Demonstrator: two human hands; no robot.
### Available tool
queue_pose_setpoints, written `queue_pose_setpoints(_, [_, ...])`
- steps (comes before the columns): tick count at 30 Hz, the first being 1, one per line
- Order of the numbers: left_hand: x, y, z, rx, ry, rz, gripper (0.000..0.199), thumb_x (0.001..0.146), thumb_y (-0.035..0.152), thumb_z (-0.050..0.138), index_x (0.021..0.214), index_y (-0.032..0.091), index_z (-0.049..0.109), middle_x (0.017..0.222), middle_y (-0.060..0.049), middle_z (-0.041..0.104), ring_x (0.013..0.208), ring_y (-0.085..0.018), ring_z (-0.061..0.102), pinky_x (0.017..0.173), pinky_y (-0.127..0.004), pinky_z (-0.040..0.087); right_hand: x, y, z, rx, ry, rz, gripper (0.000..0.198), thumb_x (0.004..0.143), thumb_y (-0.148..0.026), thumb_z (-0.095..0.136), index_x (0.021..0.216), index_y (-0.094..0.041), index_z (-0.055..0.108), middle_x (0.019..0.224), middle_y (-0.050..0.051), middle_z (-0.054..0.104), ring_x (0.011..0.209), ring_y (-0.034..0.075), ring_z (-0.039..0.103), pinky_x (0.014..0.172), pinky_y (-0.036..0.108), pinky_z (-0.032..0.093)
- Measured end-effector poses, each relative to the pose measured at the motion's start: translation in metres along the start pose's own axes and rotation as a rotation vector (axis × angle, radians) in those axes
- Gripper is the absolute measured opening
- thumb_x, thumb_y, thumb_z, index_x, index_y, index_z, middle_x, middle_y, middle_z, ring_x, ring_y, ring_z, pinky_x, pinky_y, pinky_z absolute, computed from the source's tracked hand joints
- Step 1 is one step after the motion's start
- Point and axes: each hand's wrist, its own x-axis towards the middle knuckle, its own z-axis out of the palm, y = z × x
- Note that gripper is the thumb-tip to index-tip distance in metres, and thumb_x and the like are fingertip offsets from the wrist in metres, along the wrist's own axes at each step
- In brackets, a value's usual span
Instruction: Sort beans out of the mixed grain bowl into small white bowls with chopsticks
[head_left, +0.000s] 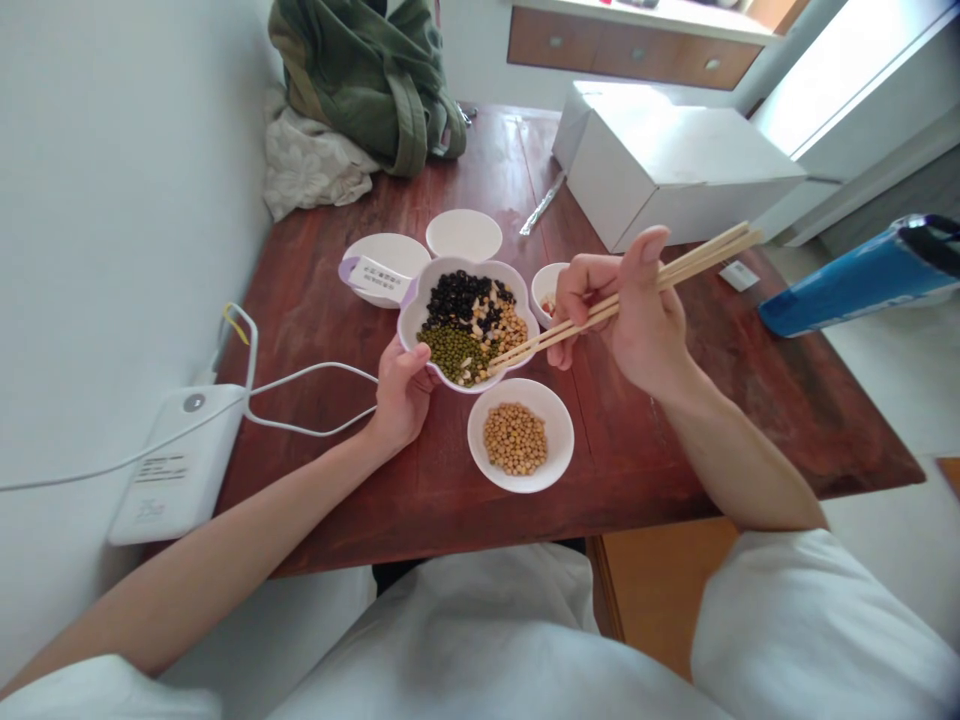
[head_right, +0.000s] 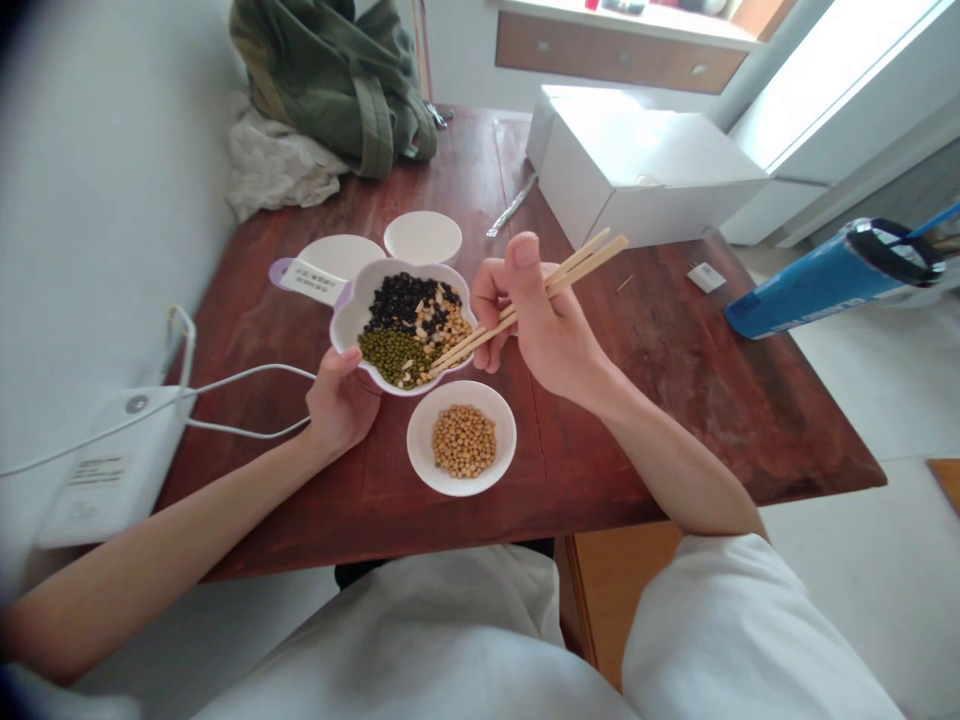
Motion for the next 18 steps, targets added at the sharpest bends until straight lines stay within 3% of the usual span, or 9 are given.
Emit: queue_pose_setpoints(18, [0.000,0.001,0.002,-0.012,-0.010,-0.006,0.044,0.086,0.047,0.085,0.122,0.023,0.077,0.120,-0.010,0.087,0.126,-0.038,0.082,0.102,-0.048,0.071,0.018,0.013,-0.011,0.112,-0.066,0.092,0.084,0.089,-0.106,0.054,0.062,-0.026,0.057,0.054,0.000,0.053,0.047,0.019,0.066,0.040,0.030,0.053])
